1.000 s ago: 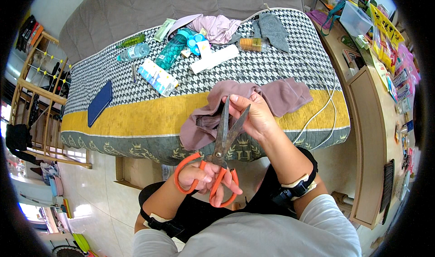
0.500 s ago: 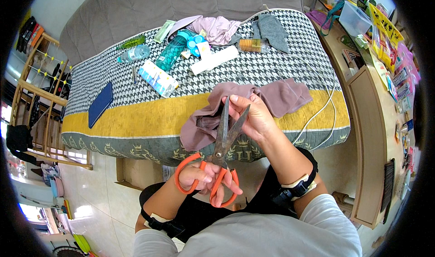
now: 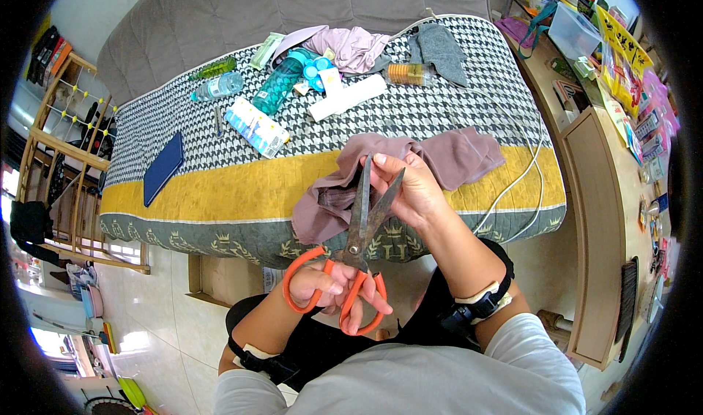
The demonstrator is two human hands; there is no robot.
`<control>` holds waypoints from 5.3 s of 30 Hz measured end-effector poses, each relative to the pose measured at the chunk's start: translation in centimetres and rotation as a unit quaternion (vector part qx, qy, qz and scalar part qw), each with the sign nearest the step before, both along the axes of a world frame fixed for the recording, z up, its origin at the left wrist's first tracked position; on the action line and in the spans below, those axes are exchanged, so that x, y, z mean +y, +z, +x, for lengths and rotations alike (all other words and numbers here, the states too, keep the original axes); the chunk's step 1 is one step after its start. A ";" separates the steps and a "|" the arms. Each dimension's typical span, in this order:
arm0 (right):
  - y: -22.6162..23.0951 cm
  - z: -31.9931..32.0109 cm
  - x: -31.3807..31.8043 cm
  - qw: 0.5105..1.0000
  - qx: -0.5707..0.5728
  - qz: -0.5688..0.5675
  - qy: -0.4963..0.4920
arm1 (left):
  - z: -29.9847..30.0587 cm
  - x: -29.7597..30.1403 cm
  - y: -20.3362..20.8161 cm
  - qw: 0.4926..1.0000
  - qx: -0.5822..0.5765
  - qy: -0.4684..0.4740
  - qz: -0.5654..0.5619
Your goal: The person uses orange-handled scissors to cut a piece of mauve fabric on a bed. They repeatedly pick up the scissors, cut sections of the fabric, and then put the scissors down to adjust the fabric with their hands.
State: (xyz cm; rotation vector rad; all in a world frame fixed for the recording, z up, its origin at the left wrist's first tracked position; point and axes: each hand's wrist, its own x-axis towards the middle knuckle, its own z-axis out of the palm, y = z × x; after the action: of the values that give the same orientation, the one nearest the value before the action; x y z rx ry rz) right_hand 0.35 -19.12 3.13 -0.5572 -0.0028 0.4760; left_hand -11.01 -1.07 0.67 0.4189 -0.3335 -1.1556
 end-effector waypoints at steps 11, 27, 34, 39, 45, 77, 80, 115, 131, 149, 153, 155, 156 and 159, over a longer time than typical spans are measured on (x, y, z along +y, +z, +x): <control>0.3 0.0 0.0 1.000 0.003 -0.011 -0.007 | -0.1 -0.1 0.0 1.000 0.008 0.010 0.002; 0.3 0.0 0.0 1.000 -0.006 -0.013 -0.011 | -0.1 0.0 -0.1 1.000 0.010 -0.002 -0.009; 0.2 0.1 -0.1 1.000 -0.008 -0.017 -0.002 | 0.0 -0.1 -0.5 1.000 0.003 -0.006 -0.017; 0.3 0.0 0.1 1.000 -0.008 -0.026 -0.009 | 0.0 -0.1 -0.2 1.000 0.002 -0.005 -0.022; 0.2 0.0 -0.1 1.000 -0.005 -0.022 -0.002 | 0.0 0.0 0.0 1.000 -0.001 -0.001 -0.002; -0.3 -0.3 0.2 0.995 -0.019 -0.058 0.078 | 0.8 1.9 2.5 0.990 -0.076 0.098 0.065; -0.4 -0.2 0.3 0.995 -0.012 -0.071 0.070 | 1.6 2.8 3.5 0.918 -0.212 0.289 0.170; -0.6 -0.4 -1.0 0.997 -0.012 -0.073 -0.001 | 8.0 -1.9 3.0 0.341 -0.599 0.557 0.463; -1.1 -0.3 -0.5 0.976 -0.136 -0.169 -0.013 | 8.3 -1.8 3.1 0.652 -0.385 0.496 0.424; -1.2 0.0 -0.8 0.948 -0.205 -0.242 0.029 | 8.5 -2.4 2.6 0.770 -0.260 0.473 0.340; -0.8 0.1 -1.0 0.951 -0.207 -0.224 0.050 | 8.6 -2.7 2.2 0.687 -0.336 0.523 0.377; -0.9 0.2 -1.1 0.952 -0.204 -0.221 0.060 | 8.6 -2.7 2.1 0.655 -0.367 0.535 0.387; -0.8 0.2 -1.1 0.952 -0.204 -0.218 0.063 | 8.5 -2.8 2.2 0.635 -0.381 0.541 0.400; -0.8 0.2 -1.1 0.953 -0.197 -0.221 0.063 | 8.1 -3.3 2.9 0.580 -0.417 0.552 0.430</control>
State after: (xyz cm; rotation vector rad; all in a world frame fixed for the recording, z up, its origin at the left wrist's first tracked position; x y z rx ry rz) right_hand 0.54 -20.18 2.31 -1.0913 -0.3231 0.4843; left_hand -2.87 -4.35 3.62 1.7738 -0.1971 0.3359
